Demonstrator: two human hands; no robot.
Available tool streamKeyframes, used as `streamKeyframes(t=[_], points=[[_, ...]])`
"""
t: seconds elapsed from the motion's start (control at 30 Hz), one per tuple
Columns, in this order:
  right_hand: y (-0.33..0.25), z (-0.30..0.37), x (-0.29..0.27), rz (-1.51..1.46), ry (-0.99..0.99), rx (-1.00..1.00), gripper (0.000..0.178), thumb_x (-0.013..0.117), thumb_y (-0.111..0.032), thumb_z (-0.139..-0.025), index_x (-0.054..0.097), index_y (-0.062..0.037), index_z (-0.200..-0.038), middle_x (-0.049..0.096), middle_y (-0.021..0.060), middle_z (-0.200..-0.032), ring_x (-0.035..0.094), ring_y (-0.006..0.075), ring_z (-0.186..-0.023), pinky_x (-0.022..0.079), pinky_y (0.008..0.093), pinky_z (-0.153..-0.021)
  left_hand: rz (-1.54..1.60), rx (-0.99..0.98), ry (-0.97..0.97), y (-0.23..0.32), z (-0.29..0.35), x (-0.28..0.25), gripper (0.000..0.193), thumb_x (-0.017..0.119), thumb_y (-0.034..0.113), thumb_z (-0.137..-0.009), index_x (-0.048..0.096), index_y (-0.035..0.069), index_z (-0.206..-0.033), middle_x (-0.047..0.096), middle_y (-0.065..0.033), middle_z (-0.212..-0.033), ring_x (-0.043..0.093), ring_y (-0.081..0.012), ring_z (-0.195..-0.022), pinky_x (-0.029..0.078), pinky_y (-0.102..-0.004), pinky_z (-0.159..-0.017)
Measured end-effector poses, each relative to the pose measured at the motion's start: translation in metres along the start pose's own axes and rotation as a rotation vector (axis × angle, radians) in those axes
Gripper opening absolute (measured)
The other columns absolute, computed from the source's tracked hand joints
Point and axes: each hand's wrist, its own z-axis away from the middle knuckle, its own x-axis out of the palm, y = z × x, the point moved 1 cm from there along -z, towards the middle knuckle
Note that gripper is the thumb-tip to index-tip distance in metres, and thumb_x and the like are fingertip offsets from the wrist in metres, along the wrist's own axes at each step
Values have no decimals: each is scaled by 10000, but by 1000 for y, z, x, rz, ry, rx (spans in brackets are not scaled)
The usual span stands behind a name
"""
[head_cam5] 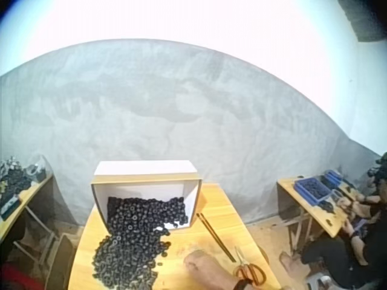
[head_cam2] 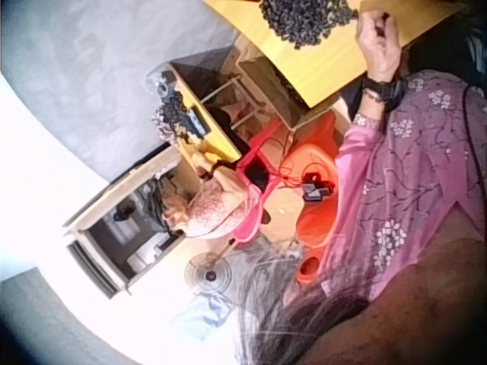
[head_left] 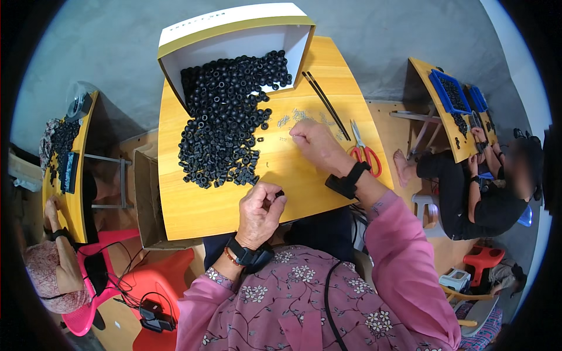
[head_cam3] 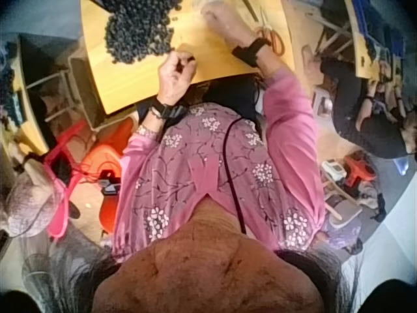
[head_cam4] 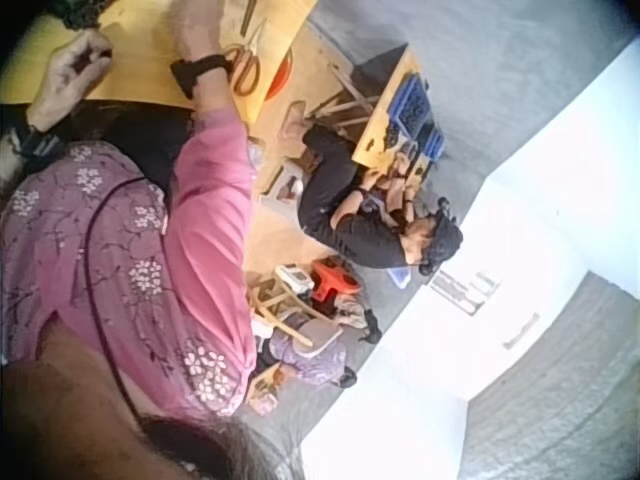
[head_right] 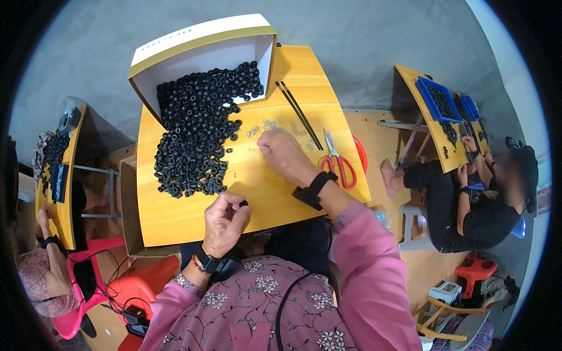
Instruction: Manually inserting small metal clips into black plastic components.
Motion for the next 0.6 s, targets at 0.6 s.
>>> streamKeyframes(t=[0.6], points=[[10,25,-29,-260,11,270,206,614,-40,-953,678,58,-1122,654,88,-842,608,136,-625,506,275,-601,-29,-4,-45,-2,1,0,105,655,0,-931,578,10,-1001,573,26,-794,521,-40,-676,453,-205,-617]])
